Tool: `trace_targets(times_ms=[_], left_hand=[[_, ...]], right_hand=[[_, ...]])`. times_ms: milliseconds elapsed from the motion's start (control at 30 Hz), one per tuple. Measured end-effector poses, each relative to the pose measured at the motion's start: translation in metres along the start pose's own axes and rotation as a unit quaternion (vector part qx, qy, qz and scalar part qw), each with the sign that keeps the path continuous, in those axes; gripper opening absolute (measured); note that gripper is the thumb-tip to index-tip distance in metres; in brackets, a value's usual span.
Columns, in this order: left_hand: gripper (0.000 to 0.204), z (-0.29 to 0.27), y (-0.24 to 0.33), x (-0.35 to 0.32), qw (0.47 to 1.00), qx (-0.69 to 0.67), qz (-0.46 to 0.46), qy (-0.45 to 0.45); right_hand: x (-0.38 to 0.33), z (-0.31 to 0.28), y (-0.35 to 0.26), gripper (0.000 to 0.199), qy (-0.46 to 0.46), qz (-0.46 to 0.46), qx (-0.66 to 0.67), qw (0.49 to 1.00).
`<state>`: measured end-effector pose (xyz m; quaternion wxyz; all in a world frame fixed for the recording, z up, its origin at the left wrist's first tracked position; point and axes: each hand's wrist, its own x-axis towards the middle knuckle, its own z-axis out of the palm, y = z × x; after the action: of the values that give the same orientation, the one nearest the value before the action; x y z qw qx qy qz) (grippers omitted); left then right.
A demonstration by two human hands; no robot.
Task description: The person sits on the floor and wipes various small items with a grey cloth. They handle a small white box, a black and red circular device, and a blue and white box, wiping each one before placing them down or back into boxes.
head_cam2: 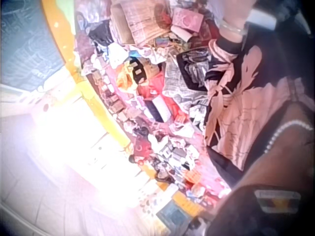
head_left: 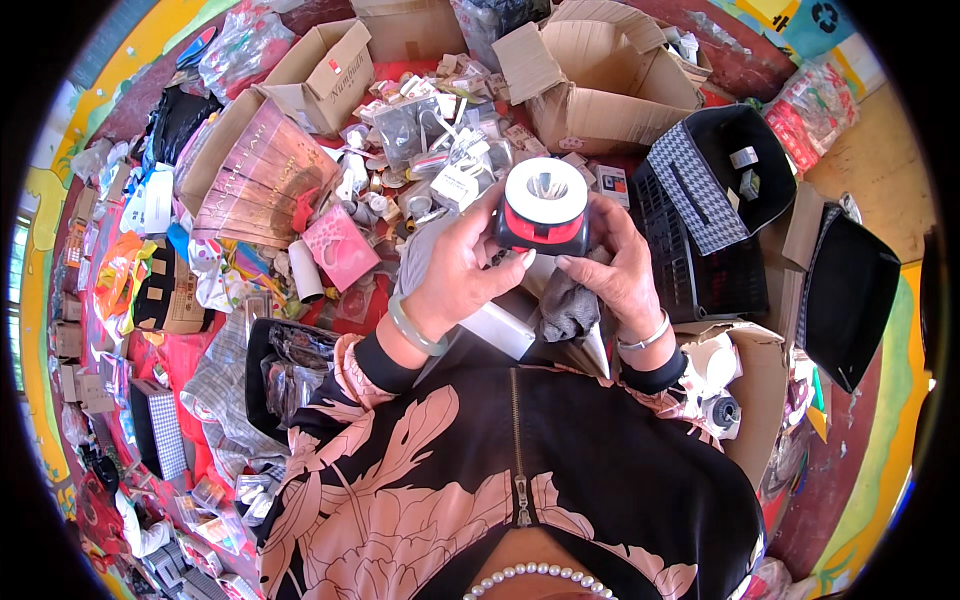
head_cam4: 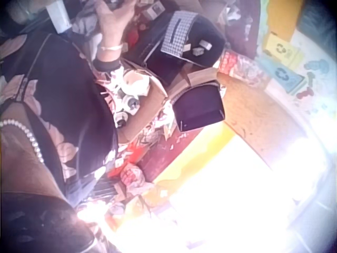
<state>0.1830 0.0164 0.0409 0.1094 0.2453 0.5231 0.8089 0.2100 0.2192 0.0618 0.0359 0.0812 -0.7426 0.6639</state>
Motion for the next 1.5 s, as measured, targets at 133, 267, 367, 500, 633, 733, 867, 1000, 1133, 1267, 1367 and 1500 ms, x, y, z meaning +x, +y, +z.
trace_targets(times_ms=[133, 267, 367, 500, 633, 733, 867, 1000, 1133, 1267, 1367, 1500], left_hand=[[0.071, 0.0, 0.003, -0.002, 0.999, 0.048, 0.014, 0.001], [0.065, -0.001, 0.003, 0.001, 0.988, 0.141, 0.053, 0.019], [0.06, -0.001, 0.001, 0.0, 0.979, 0.181, 0.077, 0.046], [0.057, 0.001, 0.005, -0.001, 0.973, 0.209, 0.085, 0.039], [0.057, -0.002, 0.006, -0.009, 0.974, 0.207, 0.081, 0.036], [0.06, 0.003, 0.007, -0.006, 0.982, 0.162, 0.093, 0.022], [0.066, 0.004, 0.006, -0.006, 0.983, 0.152, 0.102, -0.018], [0.064, 0.006, 0.005, -0.004, 0.97, 0.208, 0.122, 0.016], [0.061, 0.005, 0.009, -0.004, 0.95, 0.278, 0.139, 0.03], [0.058, 0.004, 0.014, -0.007, 0.95, 0.288, 0.118, 0.022], [0.057, 0.0, 0.015, -0.005, 0.944, 0.301, 0.133, 0.007], [0.056, -0.002, 0.012, -0.003, 0.962, 0.246, 0.12, -0.005]], right_hand=[[-0.003, 0.001, -0.007, 0.074, 0.011, -0.062, -0.154, 0.986], [-0.004, 0.006, -0.002, 0.074, 0.016, -0.067, -0.155, 0.986], [-0.005, 0.01, -0.002, 0.073, 0.015, -0.069, -0.158, 0.985], [-0.006, 0.012, -0.003, 0.072, 0.016, -0.07, -0.149, 0.986], [-0.006, 0.0, -0.007, 0.072, -0.017, -0.001, 0.038, 0.999], [-0.003, -0.004, -0.013, 0.07, -0.031, 0.022, 0.123, 0.992], [-0.004, -0.001, -0.014, 0.07, -0.026, 0.039, 0.194, 0.98], [-0.008, 0.005, -0.003, 0.072, -0.022, 0.045, 0.162, 0.985], [-0.009, 0.008, 0.0, 0.074, -0.017, 0.016, 0.098, 0.995], [-0.011, 0.013, -0.003, 0.073, -0.001, 0.0, 0.066, 0.998], [-0.011, 0.011, -0.005, 0.073, -0.001, -0.003, 0.02, 1.0], [-0.01, 0.012, -0.005, 0.07, -0.001, -0.01, 0.047, 0.999]])
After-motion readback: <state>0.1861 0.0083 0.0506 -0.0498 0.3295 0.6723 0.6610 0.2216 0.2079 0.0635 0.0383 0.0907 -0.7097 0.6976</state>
